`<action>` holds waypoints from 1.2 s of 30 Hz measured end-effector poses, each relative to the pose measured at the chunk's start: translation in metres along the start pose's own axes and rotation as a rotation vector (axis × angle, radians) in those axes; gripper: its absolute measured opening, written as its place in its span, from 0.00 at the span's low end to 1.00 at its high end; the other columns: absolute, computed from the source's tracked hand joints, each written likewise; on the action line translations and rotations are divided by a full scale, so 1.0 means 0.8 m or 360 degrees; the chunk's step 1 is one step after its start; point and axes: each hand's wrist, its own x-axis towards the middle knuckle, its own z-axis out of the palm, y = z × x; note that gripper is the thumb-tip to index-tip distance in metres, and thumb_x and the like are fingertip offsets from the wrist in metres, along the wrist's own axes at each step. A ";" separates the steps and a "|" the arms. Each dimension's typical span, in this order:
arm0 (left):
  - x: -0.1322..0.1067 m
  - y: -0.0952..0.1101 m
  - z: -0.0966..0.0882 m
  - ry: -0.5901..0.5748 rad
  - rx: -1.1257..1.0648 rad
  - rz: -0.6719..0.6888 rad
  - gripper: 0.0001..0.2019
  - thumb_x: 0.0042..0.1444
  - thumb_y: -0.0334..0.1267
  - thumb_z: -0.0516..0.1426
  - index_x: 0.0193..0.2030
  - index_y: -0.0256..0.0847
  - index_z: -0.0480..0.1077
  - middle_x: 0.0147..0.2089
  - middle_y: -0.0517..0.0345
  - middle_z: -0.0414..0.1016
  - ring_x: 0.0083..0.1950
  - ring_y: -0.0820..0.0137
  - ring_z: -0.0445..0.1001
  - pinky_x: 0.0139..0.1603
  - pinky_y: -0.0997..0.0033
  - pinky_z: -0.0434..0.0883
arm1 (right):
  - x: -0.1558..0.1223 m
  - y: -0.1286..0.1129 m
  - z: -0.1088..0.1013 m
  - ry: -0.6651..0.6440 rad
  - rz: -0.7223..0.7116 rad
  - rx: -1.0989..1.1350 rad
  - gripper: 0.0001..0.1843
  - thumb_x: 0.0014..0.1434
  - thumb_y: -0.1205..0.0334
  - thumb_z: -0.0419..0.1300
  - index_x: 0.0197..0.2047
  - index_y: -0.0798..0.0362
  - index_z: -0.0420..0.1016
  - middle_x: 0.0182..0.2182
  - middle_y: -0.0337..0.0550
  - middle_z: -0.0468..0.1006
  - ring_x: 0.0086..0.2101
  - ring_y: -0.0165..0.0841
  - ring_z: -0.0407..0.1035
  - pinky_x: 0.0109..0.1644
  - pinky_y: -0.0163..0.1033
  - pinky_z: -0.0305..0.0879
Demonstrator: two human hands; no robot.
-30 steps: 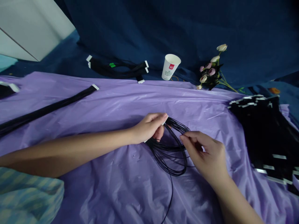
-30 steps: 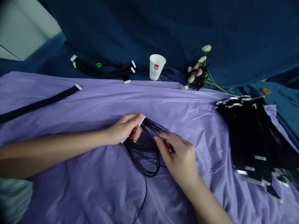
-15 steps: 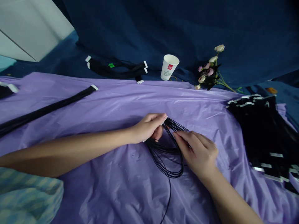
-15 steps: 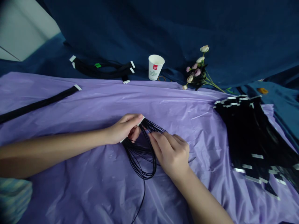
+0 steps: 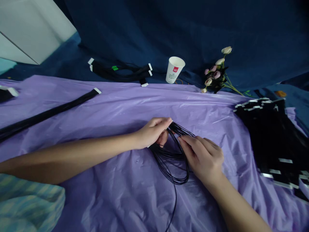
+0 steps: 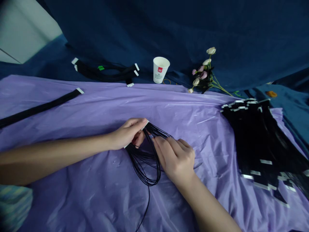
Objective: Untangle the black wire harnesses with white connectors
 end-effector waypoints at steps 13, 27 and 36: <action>0.001 0.003 0.001 -0.0015 0.0001 -0.0023 0.23 0.65 0.52 0.47 0.23 0.39 0.59 0.12 0.65 0.62 0.13 0.80 0.58 0.17 0.80 0.56 | -0.001 0.000 -0.010 -0.0013 0.0118 0.0072 0.10 0.56 0.69 0.66 0.42 0.55 0.73 0.24 0.36 0.74 0.22 0.25 0.65 0.29 0.33 0.62; 0.006 0.007 -0.007 0.0226 -0.0293 -0.0071 0.24 0.66 0.51 0.46 0.22 0.38 0.60 0.12 0.62 0.61 0.14 0.78 0.60 0.18 0.77 0.54 | -0.004 0.018 -0.055 -0.1031 0.0977 0.0815 0.09 0.64 0.63 0.52 0.34 0.51 0.71 0.24 0.34 0.72 0.24 0.25 0.66 0.25 0.29 0.59; 0.007 0.009 -0.006 0.0238 -0.0306 -0.0084 0.24 0.65 0.51 0.46 0.21 0.39 0.58 0.12 0.62 0.61 0.14 0.77 0.60 0.17 0.77 0.51 | -0.003 0.013 -0.059 -0.1549 0.0900 0.1100 0.07 0.60 0.67 0.56 0.36 0.49 0.75 0.33 0.35 0.78 0.34 0.27 0.72 0.38 0.30 0.65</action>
